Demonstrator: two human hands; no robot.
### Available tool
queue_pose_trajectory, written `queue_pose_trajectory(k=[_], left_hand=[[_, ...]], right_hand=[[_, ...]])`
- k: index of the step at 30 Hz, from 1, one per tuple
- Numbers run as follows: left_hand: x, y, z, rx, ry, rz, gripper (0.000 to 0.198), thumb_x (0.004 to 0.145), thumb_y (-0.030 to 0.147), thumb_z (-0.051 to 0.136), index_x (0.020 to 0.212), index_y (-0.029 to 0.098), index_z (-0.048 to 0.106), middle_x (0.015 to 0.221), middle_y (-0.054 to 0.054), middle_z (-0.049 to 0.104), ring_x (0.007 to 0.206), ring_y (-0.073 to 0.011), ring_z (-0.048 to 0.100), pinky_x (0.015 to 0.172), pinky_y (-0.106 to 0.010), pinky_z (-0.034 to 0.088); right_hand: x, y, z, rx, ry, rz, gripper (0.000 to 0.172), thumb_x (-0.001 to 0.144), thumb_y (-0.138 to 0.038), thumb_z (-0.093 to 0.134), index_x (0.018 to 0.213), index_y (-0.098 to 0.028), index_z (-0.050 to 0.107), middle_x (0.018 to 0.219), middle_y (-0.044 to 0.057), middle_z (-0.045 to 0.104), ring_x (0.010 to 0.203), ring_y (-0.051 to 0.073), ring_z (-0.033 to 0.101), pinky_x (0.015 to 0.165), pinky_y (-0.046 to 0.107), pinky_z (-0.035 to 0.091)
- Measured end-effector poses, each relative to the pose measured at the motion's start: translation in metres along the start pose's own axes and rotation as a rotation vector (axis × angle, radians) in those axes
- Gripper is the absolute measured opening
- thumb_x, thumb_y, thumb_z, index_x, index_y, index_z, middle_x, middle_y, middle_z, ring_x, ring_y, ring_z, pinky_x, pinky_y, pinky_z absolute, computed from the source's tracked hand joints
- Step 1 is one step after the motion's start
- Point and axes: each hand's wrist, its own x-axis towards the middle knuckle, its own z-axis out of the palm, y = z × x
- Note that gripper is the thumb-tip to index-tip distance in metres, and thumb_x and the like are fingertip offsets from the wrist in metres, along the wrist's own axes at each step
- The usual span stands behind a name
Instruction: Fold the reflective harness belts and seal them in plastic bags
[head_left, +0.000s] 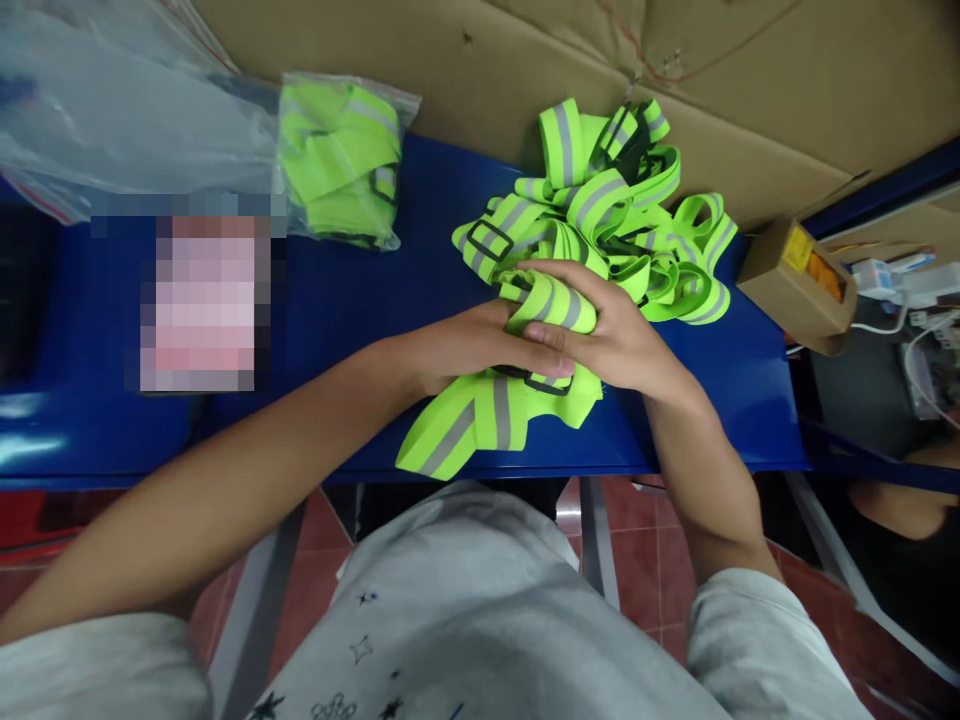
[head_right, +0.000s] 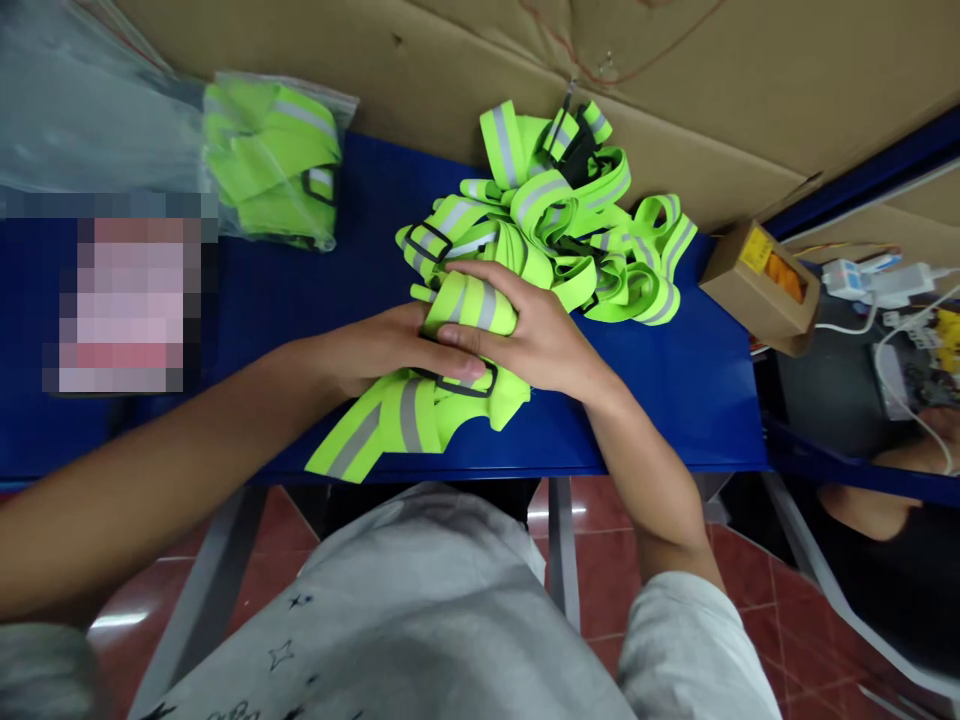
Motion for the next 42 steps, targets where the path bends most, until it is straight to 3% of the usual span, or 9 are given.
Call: queue_pose_trajectory(k=[3,8,14,16,20,26,32,35,42], left_hand=[[0.002,0.001,0.002,0.013,0.083,0.089,0.045,0.077,0.044,0.084,0.112,0.020,0.070,0.103,-0.007,0.074,0.098,-0.0270,0.073,0.090,-0.044,0.062],[0.012,-0.012,-0.007,0.500,0.501,0.501,0.071,0.076,0.035,0.085,0.138,0.020,0.053,0.144,-0.012,0.059,0.141,-0.0303,0.052,0.124,-0.046,0.041],[0.012,-0.023,0.000,0.875,0.743,0.567,0.078,0.081,0.054,0.085,0.142,0.020,0.050,0.153,-0.020,0.048,0.148,-0.0376,0.042,0.124,-0.054,0.034],[0.009,-0.021,0.004,0.957,0.809,0.580,0.071,0.080,0.062,0.083,0.134,0.024,0.055,0.152,-0.019,0.048,0.148,-0.0390,0.041,0.123,-0.057,0.030],[0.005,-0.015,0.008,0.947,0.834,0.505,0.054,0.084,0.067,0.077,0.117,0.027,0.059,0.133,-0.013,0.061,0.130,-0.0351,0.055,0.113,-0.055,0.038],[0.003,-0.008,0.004,0.988,0.886,0.428,0.048,0.080,0.059,0.083,0.112,0.026,0.066,0.135,-0.013,0.058,0.132,-0.0415,0.050,0.116,-0.059,0.032],[0.010,-0.010,-0.023,1.025,0.755,0.389,0.022,0.082,0.031,0.070,0.102,0.022,0.066,0.120,-0.012,0.066,0.127,-0.0430,0.055,0.115,-0.058,0.034],[0.011,-0.008,-0.031,0.891,0.668,0.430,0.015,0.082,0.025,0.066,0.097,0.022,0.067,0.111,-0.009,0.069,0.116,-0.0355,0.061,0.110,-0.050,0.043],[0.005,0.000,-0.033,0.472,0.777,0.536,0.025,0.086,0.021,0.066,0.109,0.027,0.074,0.116,-0.002,0.072,0.113,-0.0251,0.063,0.102,-0.034,0.048]], right_hand=[[0.000,-0.002,-0.008,-0.093,0.184,0.007,0.061,0.089,-0.061,0.076,0.139,-0.029,0.065,0.147,0.005,0.065,0.140,0.033,0.058,0.124,0.052,0.043],[-0.002,0.013,-0.029,-0.172,0.585,0.044,0.063,0.092,-0.065,0.070,0.144,-0.031,0.059,0.152,0.006,0.060,0.147,0.033,0.051,0.128,0.055,0.036],[-0.008,0.028,-0.017,-0.087,0.701,0.092,0.042,0.097,-0.059,0.066,0.123,-0.027,0.069,0.127,0.006,0.075,0.120,0.029,0.070,0.110,0.052,0.055],[-0.011,0.025,-0.010,-0.115,0.673,0.065,0.043,0.098,-0.058,0.065,0.128,-0.027,0.067,0.131,0.007,0.073,0.126,0.029,0.068,0.111,0.052,0.055],[-0.015,0.017,0.000,-0.193,0.610,0.026,0.056,0.099,-0.059,0.062,0.147,-0.031,0.055,0.152,0.008,0.059,0.150,0.034,0.048,0.121,0.056,0.046],[-0.018,0.016,0.002,-0.162,0.609,-0.005,0.064,0.098,-0.062,0.062,0.154,-0.032,0.048,0.160,0.008,0.050,0.158,0.038,0.035,0.127,0.063,0.037],[-0.015,0.023,-0.010,-0.250,0.709,-0.014,0.057,0.099,-0.062,0.062,0.149,-0.034,0.055,0.154,0.006,0.057,0.150,0.036,0.048,0.128,0.058,0.038],[-0.012,0.030,-0.015,-0.234,0.704,0.024,0.057,0.100,-0.065,0.058,0.148,-0.034,0.055,0.151,0.006,0.059,0.149,0.036,0.048,0.124,0.058,0.043],[-0.010,0.042,-0.022,-0.134,0.783,0.035,0.054,0.099,-0.066,0.058,0.141,-0.032,0.059,0.139,0.006,0.065,0.139,0.033,0.059,0.119,0.054,0.049]])
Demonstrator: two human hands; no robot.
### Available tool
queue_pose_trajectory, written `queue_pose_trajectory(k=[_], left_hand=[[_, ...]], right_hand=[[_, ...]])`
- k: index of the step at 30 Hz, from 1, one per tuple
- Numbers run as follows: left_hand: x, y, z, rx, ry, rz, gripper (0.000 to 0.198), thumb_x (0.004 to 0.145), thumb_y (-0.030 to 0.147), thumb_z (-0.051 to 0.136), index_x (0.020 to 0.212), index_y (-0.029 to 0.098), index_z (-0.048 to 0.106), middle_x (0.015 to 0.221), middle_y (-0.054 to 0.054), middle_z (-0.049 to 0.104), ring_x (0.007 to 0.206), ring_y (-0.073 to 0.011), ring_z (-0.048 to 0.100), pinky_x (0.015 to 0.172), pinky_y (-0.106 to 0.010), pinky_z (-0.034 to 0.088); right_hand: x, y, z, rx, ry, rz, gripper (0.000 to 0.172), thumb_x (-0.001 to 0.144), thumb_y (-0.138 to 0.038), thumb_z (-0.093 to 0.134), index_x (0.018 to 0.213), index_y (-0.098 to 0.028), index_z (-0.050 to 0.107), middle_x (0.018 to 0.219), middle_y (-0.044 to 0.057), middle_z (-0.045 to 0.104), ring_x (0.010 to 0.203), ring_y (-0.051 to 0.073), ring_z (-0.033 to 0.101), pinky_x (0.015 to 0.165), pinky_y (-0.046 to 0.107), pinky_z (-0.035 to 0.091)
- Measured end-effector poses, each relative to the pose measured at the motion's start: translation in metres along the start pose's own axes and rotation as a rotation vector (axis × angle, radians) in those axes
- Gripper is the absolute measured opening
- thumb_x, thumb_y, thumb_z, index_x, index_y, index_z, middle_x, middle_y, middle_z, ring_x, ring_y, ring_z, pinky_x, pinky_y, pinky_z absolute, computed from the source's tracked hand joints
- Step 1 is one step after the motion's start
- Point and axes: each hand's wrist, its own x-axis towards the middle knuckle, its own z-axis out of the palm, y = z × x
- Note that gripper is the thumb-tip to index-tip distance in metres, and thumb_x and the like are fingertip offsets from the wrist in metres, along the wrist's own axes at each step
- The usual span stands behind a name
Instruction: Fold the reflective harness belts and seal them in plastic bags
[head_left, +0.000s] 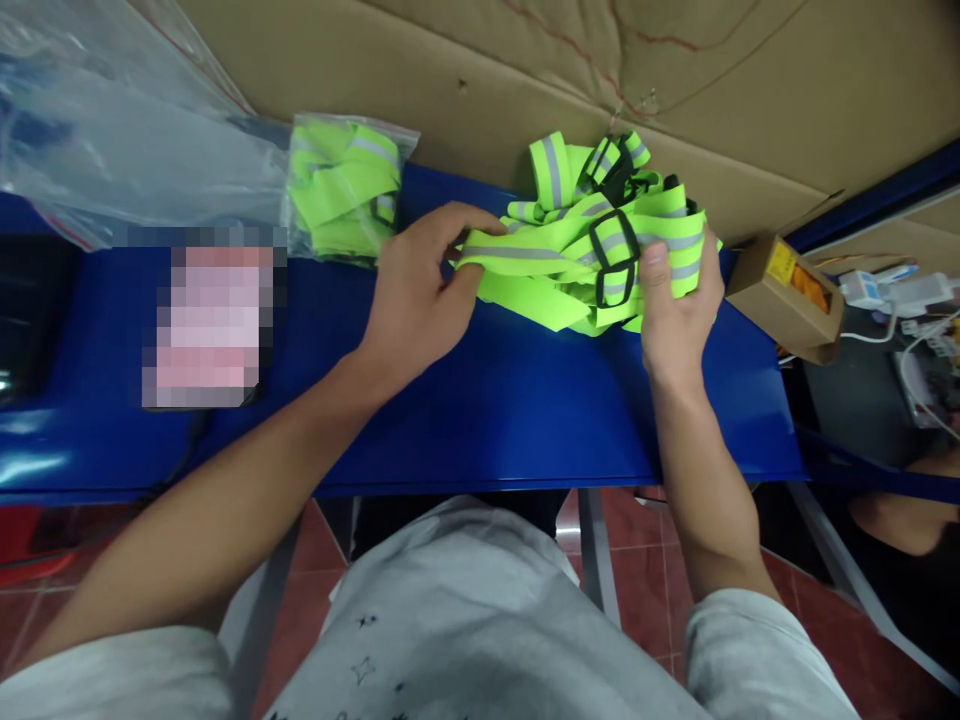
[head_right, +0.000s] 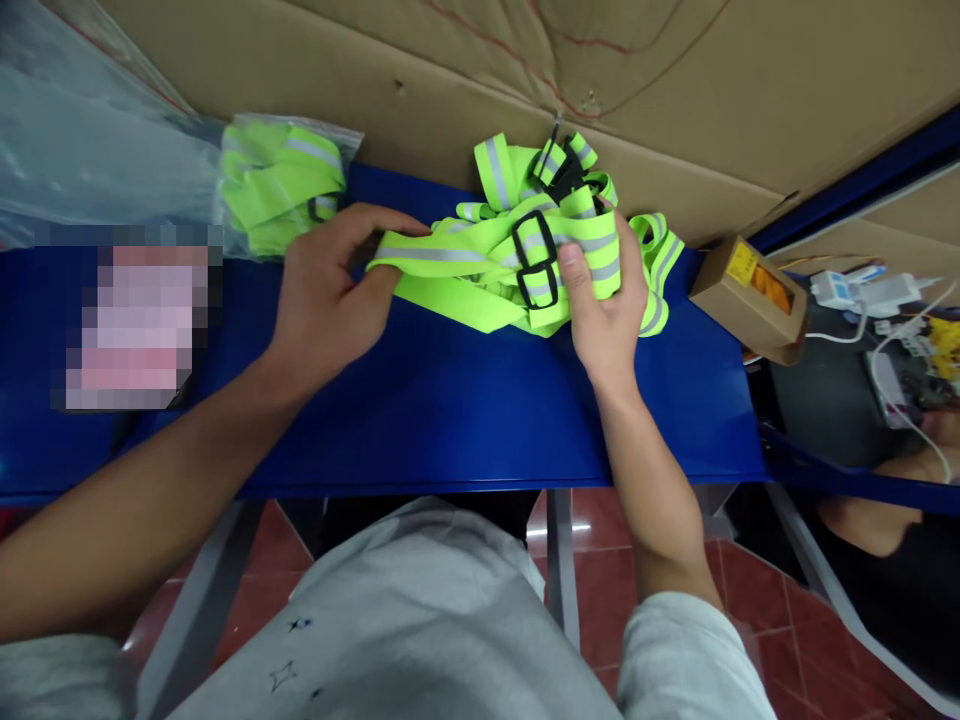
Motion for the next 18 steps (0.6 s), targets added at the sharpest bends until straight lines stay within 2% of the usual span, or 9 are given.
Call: queue_pose_trajectory(k=[5,7,9,12,15,18], left_hand=[[0.007,-0.006,0.004,-0.177,-0.002,-0.005,0.018,0.080,0.020,0.070,0.097,0.021,0.076,0.096,0.000,0.075,0.094,-0.0199,0.067,0.079,-0.030,0.052],[0.009,-0.008,0.007,-0.341,0.009,-0.080,0.012,0.082,0.025,0.072,0.093,0.020,0.074,0.092,0.001,0.074,0.091,-0.0180,0.068,0.081,-0.030,0.054],[0.010,-0.009,0.009,-0.516,0.006,-0.184,0.012,0.086,0.032,0.072,0.090,0.021,0.071,0.092,0.000,0.074,0.096,-0.0181,0.070,0.089,-0.032,0.057],[0.009,-0.007,0.010,-0.705,-0.048,-0.320,0.013,0.084,0.033,0.074,0.090,0.023,0.069,0.095,-0.002,0.074,0.100,-0.0184,0.071,0.098,-0.035,0.058],[0.006,-0.001,0.009,-0.797,-0.134,-0.392,0.015,0.081,0.031,0.076,0.094,0.025,0.070,0.100,-0.002,0.075,0.097,-0.0177,0.071,0.092,-0.032,0.059],[0.003,0.008,0.009,-0.745,-0.151,-0.350,0.019,0.079,0.028,0.077,0.097,0.024,0.073,0.094,-0.001,0.074,0.091,-0.0173,0.070,0.083,-0.029,0.058]], right_hand=[[0.006,0.011,-0.003,0.038,0.027,-0.006,0.049,0.100,-0.065,0.056,0.135,-0.032,0.063,0.129,0.005,0.070,0.128,0.030,0.066,0.112,0.049,0.054],[0.009,0.015,-0.002,0.027,0.028,0.014,0.050,0.101,-0.067,0.052,0.135,-0.032,0.062,0.130,0.005,0.070,0.129,0.029,0.066,0.112,0.048,0.055],[0.011,0.018,-0.002,0.038,0.005,0.051,0.053,0.101,-0.069,0.050,0.137,-0.032,0.061,0.133,0.005,0.071,0.131,0.029,0.065,0.113,0.048,0.054],[0.013,0.019,-0.003,0.116,-0.001,0.114,0.054,0.098,-0.070,0.057,0.134,-0.030,0.063,0.134,0.005,0.071,0.130,0.029,0.065,0.115,0.048,0.052],[0.016,0.023,-0.004,0.182,0.023,0.177,0.049,0.093,-0.068,0.065,0.128,-0.034,0.065,0.137,0.002,0.071,0.131,0.028,0.064,0.116,0.042,0.052],[0.016,0.030,-0.002,0.213,0.007,0.180,0.059,0.091,-0.076,0.061,0.132,-0.033,0.063,0.140,0.003,0.069,0.135,0.029,0.062,0.117,0.046,0.052]])
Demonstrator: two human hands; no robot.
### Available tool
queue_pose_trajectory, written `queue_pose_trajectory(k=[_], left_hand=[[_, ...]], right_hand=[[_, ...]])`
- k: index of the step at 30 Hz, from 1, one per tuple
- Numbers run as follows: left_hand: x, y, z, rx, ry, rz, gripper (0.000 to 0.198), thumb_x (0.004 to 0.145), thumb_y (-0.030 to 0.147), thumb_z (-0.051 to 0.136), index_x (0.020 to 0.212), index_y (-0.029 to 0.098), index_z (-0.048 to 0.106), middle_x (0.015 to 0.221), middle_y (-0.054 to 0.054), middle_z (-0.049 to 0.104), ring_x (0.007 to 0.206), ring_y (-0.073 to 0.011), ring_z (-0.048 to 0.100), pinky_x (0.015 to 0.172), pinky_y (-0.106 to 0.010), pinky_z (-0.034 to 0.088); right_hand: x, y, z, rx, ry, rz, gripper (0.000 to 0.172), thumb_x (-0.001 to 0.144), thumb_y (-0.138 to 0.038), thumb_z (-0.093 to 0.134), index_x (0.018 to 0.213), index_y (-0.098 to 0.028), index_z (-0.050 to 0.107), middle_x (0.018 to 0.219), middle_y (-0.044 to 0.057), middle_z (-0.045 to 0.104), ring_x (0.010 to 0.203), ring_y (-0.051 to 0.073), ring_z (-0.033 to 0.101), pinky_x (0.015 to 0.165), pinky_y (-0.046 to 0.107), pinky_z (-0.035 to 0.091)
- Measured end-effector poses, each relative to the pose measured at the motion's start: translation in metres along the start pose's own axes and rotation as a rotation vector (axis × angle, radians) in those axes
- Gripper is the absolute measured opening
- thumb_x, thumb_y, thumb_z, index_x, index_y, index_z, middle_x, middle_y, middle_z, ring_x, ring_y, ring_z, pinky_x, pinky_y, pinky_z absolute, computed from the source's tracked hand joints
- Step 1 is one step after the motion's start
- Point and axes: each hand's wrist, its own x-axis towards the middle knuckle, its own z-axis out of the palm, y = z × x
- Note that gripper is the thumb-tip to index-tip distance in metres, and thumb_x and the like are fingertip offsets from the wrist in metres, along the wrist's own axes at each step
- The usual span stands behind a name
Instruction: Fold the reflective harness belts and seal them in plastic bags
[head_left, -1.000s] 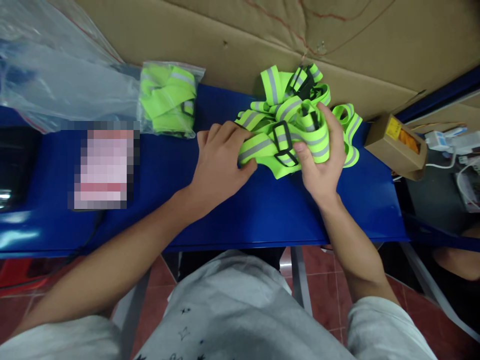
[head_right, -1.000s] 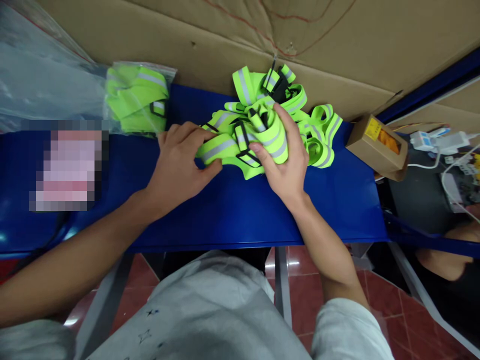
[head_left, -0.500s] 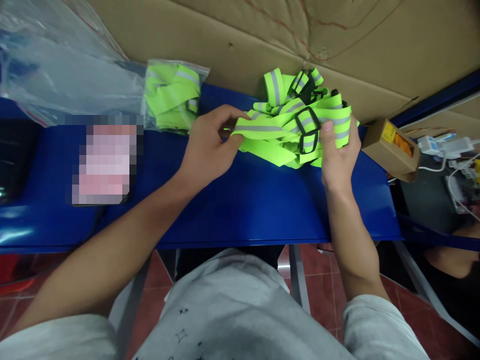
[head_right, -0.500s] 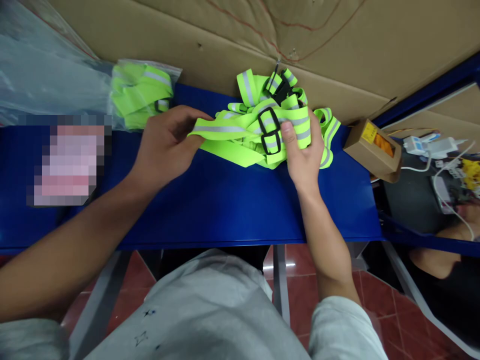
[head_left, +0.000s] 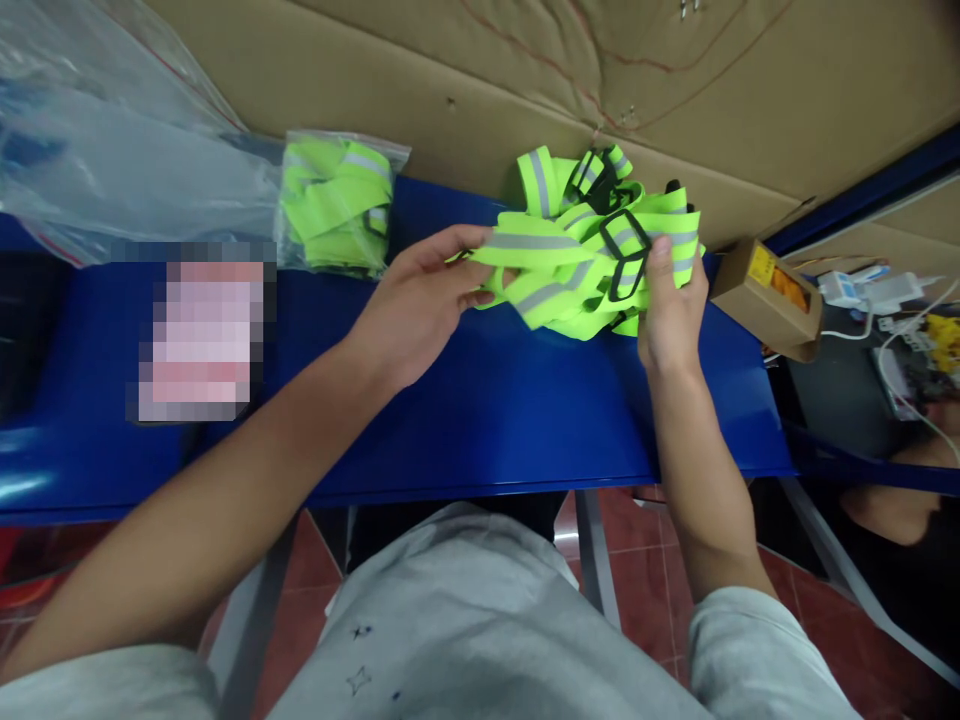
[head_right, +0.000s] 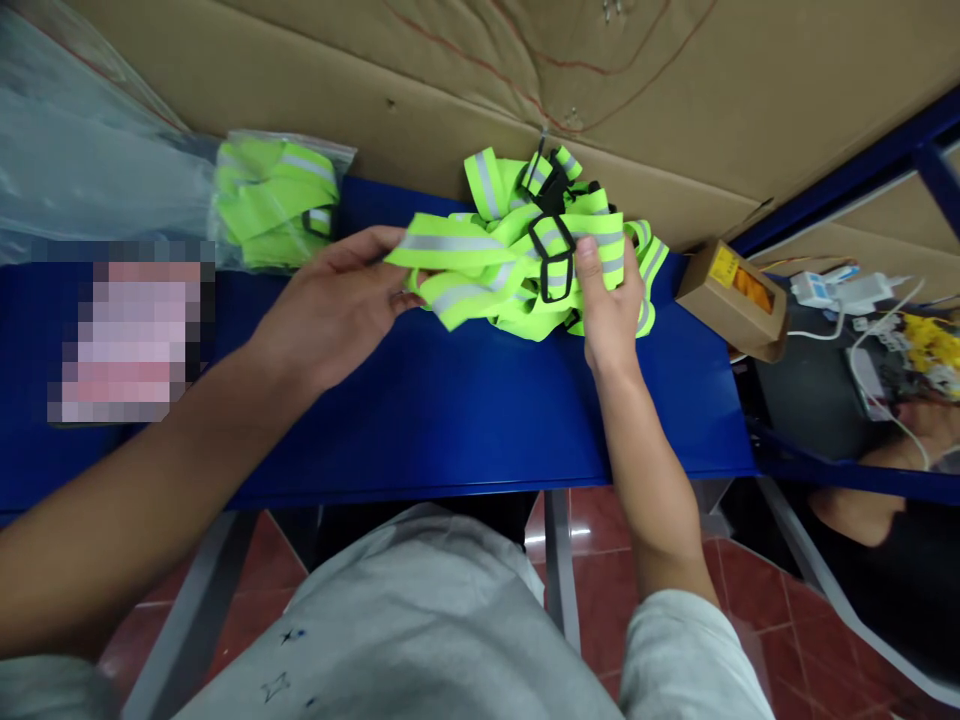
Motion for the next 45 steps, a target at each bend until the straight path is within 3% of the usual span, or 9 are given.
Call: queue_pose_trajectory(k=[5,9,15,20,24,30,37,42,45], left_hand=[[-0.006,0.001,0.008,0.303,-0.146,-0.007,0.024,0.076,0.031,0.078,0.095,0.019,0.072,0.086,-0.002,0.070,0.076,-0.0175,0.065,0.068,-0.028,0.051],[-0.003,-0.005,0.003,0.478,-0.063,0.067,0.038,0.085,0.049,0.080,0.108,0.022,0.069,0.083,-0.001,0.067,0.082,-0.0191,0.065,0.072,-0.030,0.052],[0.000,0.009,-0.010,0.569,-0.140,0.379,0.086,0.066,0.045,0.097,0.140,0.030,0.056,0.149,-0.007,0.054,0.131,-0.0275,0.056,0.108,-0.038,0.049],[-0.004,0.001,0.004,0.244,-0.348,0.045,0.094,0.061,0.039,0.098,0.143,0.029,0.053,0.150,-0.008,0.060,0.142,-0.0312,0.055,0.115,-0.044,0.049],[-0.014,-0.024,0.019,0.166,-0.329,-0.205,0.065,0.063,0.037,0.098,0.117,0.014,0.070,0.115,-0.009,0.076,0.108,-0.0263,0.072,0.098,-0.038,0.057],[-0.023,-0.041,0.021,0.179,-0.304,-0.298,0.044,0.075,0.036,0.091,0.109,0.013,0.074,0.101,-0.008,0.078,0.088,-0.0201,0.074,0.079,-0.031,0.060],[-0.015,-0.029,0.006,0.440,-0.693,-0.269,0.034,0.094,0.044,0.071,0.091,0.011,0.076,0.087,-0.009,0.078,0.074,-0.0184,0.074,0.064,-0.025,0.059],[-0.013,-0.026,0.001,0.567,-0.727,-0.203,0.022,0.091,0.036,0.076,0.101,0.017,0.079,0.099,-0.005,0.080,0.090,-0.0181,0.074,0.084,-0.027,0.059],[-0.016,-0.030,0.002,0.605,-0.804,-0.154,0.020,0.092,0.038,0.074,0.096,0.019,0.081,0.100,-0.004,0.081,0.092,-0.0188,0.074,0.087,-0.028,0.058]], right_hand=[[-0.005,-0.001,0.002,-0.042,-0.083,-0.068,0.067,0.094,-0.080,0.051,0.143,-0.035,0.058,0.141,0.004,0.068,0.138,0.032,0.061,0.114,0.054,0.053],[-0.012,-0.017,0.000,-0.137,-0.070,-0.203,0.060,0.095,-0.072,0.061,0.141,-0.034,0.061,0.139,0.003,0.069,0.135,0.033,0.062,0.117,0.053,0.050],[-0.021,-0.042,-0.010,-0.284,-0.283,-0.423,0.067,0.089,-0.066,0.073,0.147,-0.037,0.058,0.153,0.002,0.060,0.146,0.036,0.052,0.127,0.057,0.038],[-0.032,-0.058,-0.002,-0.321,-0.359,-0.504,0.067,0.092,-0.062,0.071,0.153,-0.040,0.053,0.154,0.002,0.059,0.144,0.035,0.054,0.126,0.054,0.042],[-0.036,-0.057,0.012,-0.268,-0.280,-0.688,0.068,0.095,-0.057,0.072,0.154,-0.030,0.054,0.147,0.007,0.064,0.138,0.032,0.059,0.120,0.050,0.047],[-0.034,-0.055,0.010,-0.286,-0.275,-0.415,0.068,0.089,-0.072,0.070,0.141,-0.028,0.065,0.143,0.007,0.065,0.137,0.036,0.059,0.119,0.060,0.046],[-0.042,-0.051,0.012,0.164,-0.396,0.150,0.051,0.086,-0.072,0.074,0.107,-0.026,0.078,0.105,0.001,0.078,0.118,0.030,0.072,0.106,0.049,0.060],[-0.046,-0.054,0.020,0.453,-0.572,0.563,0.053,0.081,-0.071,0.080,0.102,-0.022,0.079,0.099,0.005,0.080,0.114,0.030,0.074,0.099,0.044,0.064],[-0.048,-0.054,0.024,0.420,-0.664,0.631,0.057,0.088,-0.076,0.069,0.104,-0.022,0.076,0.096,0.003,0.078,0.110,0.026,0.074,0.094,0.040,0.065]])
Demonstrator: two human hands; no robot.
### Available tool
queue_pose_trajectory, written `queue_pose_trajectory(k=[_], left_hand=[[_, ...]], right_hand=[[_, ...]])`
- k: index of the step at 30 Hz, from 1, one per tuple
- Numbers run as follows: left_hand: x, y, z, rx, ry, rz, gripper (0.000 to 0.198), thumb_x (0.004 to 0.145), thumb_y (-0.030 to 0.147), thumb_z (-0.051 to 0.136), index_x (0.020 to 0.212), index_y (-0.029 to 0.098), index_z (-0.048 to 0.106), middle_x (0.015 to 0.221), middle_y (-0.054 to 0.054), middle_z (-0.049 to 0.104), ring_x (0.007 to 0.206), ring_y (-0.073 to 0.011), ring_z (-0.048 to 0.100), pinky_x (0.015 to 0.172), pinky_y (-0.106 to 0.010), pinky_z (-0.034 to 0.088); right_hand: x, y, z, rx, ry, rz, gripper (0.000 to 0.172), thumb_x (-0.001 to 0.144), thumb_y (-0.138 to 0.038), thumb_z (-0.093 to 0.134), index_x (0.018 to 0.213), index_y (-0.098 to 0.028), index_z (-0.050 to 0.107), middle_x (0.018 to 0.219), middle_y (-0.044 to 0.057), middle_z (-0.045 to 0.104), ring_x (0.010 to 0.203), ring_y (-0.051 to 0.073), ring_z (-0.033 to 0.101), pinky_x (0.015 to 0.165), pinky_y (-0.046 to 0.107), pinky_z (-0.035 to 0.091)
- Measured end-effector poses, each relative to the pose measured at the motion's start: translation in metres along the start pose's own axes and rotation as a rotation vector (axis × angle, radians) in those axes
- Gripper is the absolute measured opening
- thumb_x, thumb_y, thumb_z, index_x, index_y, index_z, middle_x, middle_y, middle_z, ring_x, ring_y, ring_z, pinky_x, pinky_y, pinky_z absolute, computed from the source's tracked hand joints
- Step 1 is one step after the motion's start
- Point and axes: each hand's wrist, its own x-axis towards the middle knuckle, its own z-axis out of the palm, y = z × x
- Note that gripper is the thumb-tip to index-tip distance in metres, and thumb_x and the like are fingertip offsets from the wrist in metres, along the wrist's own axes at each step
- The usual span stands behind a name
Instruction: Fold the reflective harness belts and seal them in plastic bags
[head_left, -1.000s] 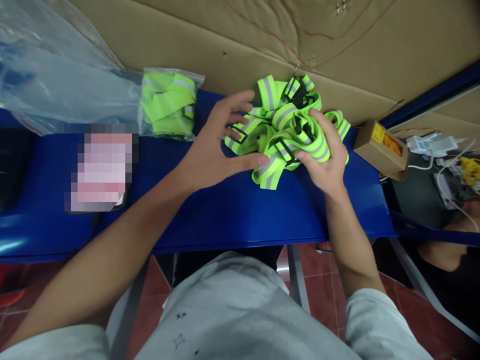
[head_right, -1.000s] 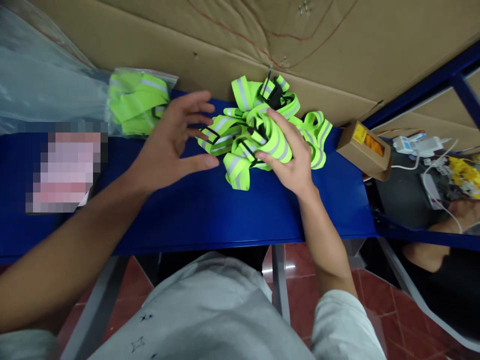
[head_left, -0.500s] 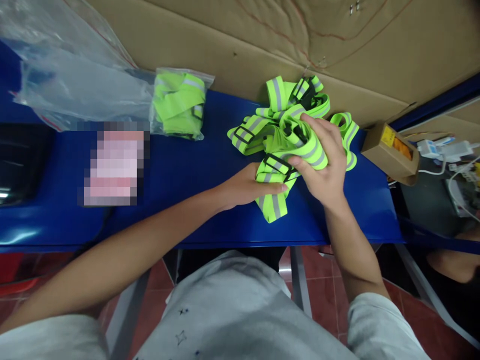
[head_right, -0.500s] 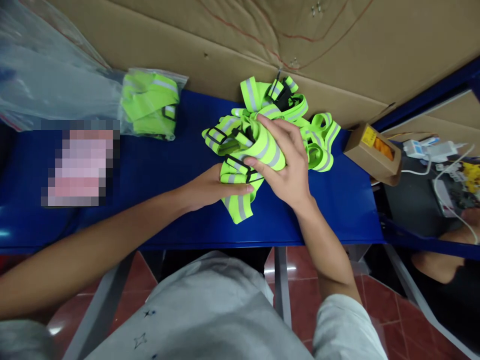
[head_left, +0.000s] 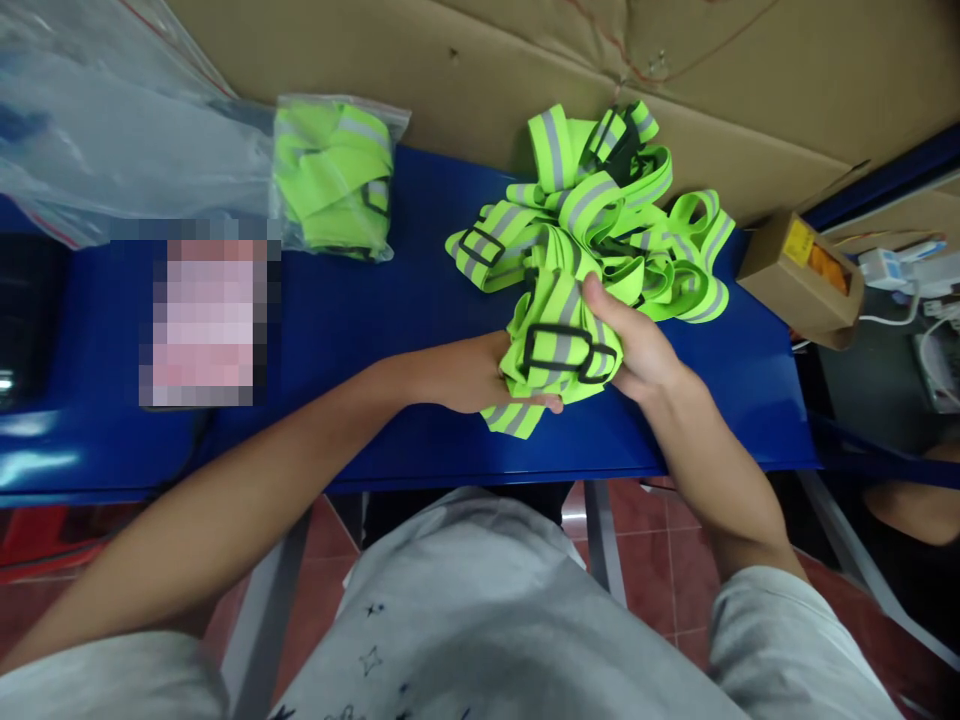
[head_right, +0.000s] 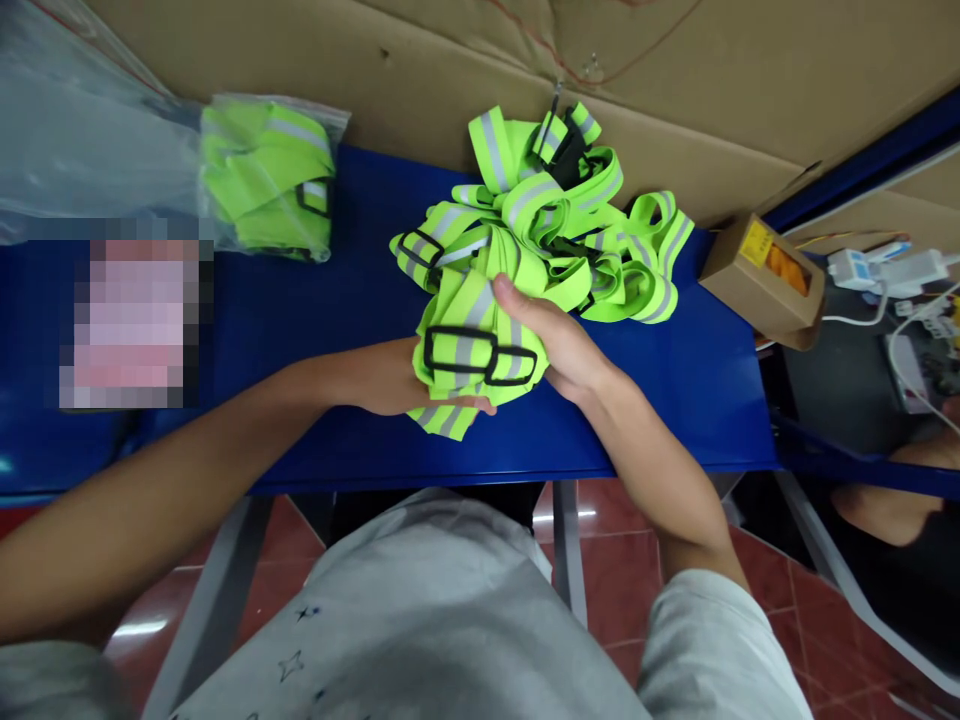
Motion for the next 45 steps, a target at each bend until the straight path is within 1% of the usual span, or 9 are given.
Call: queue_pose_trajectory(k=[5,9,13,18,23,30,36,41,45], left_hand=[[0.001,0.001,0.005,0.021,0.040,0.070,0.023,0.094,0.037,0.070,0.097,0.016,0.079,0.094,-0.006,0.080,0.087,-0.0180,0.072,0.079,-0.027,0.057],[0.000,0.007,0.000,-0.037,0.009,0.035,0.021,0.097,0.032,0.067,0.099,0.014,0.078,0.092,-0.005,0.079,0.086,-0.0154,0.072,0.081,-0.025,0.056],[0.001,0.008,-0.007,-0.075,0.053,0.027,0.018,0.096,0.032,0.069,0.096,0.016,0.076,0.096,-0.005,0.079,0.091,-0.0165,0.073,0.087,-0.026,0.057],[0.005,0.000,-0.005,0.006,0.151,0.123,0.014,0.082,0.022,0.078,0.095,0.017,0.074,0.103,-0.004,0.078,0.105,-0.0207,0.071,0.100,-0.031,0.055],[0.004,0.000,-0.002,-0.164,0.095,0.046,0.020,0.083,0.028,0.080,0.095,0.014,0.074,0.092,-0.005,0.078,0.085,-0.0170,0.072,0.078,-0.026,0.057],[0.002,0.018,-0.015,-0.154,0.181,-0.160,0.047,0.087,0.057,0.074,0.071,0.013,0.074,0.062,-0.004,0.069,0.052,-0.0126,0.060,0.050,-0.020,0.043],[0.002,0.020,-0.009,0.311,0.660,-0.176,0.067,0.077,0.061,0.084,0.042,0.014,0.052,0.041,0.001,0.045,0.043,-0.0072,0.042,0.045,-0.023,0.018],[0.003,0.018,-0.008,-0.018,0.578,-0.020,0.048,0.077,0.058,0.084,0.075,0.014,0.065,0.055,0.003,0.056,0.049,-0.0090,0.050,0.047,-0.021,0.030],[0.006,0.016,-0.008,-0.296,0.530,-0.001,0.046,0.075,0.048,0.088,0.090,0.014,0.061,0.065,0.003,0.060,0.055,-0.0080,0.054,0.051,-0.020,0.039]], right_hand=[[0.002,0.004,0.000,-0.371,0.288,-0.418,0.039,0.093,-0.065,0.071,0.103,-0.028,0.070,0.095,-0.003,0.071,0.098,0.018,0.071,0.089,0.033,0.061],[0.000,0.005,-0.004,-0.620,0.396,-0.615,0.040,0.103,-0.063,0.057,0.102,-0.026,0.074,0.102,0.002,0.074,0.106,0.022,0.071,0.101,0.041,0.057],[-0.008,0.002,-0.003,-0.821,0.215,-0.660,0.061,0.105,-0.073,0.037,0.135,-0.030,0.068,0.136,0.007,0.070,0.131,0.031,0.064,0.115,0.052,0.050],[-0.013,0.002,0.007,-1.055,0.069,-0.739,0.097,0.081,-0.077,0.075,0.158,-0.028,0.042,0.166,0.014,0.039,0.156,0.039,0.037,0.129,0.057,0.033],[-0.008,0.010,0.009,-0.877,0.107,-0.605,0.070,0.090,-0.062,0.074,0.144,-0.025,0.052,0.143,0.010,0.061,0.137,0.036,0.057,0.117,0.056,0.048],[-0.008,0.003,0.013,-0.513,0.379,-0.477,0.054,0.091,-0.066,0.069,0.131,-0.030,0.060,0.131,0.004,0.067,0.133,0.030,0.059,0.115,0.048,0.049],[-0.002,0.013,0.017,-0.350,0.433,-0.447,0.053,0.088,-0.069,0.071,0.125,-0.031,0.063,0.125,0.003,0.070,0.131,0.028,0.062,0.111,0.043,0.053],[0.003,0.012,0.020,-0.033,0.360,-0.271,0.066,0.087,-0.077,0.065,0.131,-0.027,0.063,0.128,0.005,0.073,0.133,0.028,0.064,0.105,0.039,0.059],[0.007,0.008,0.019,0.100,0.327,-0.247,0.067,0.088,-0.077,0.064,0.132,-0.025,0.066,0.138,0.006,0.070,0.136,0.027,0.063,0.106,0.040,0.059]])
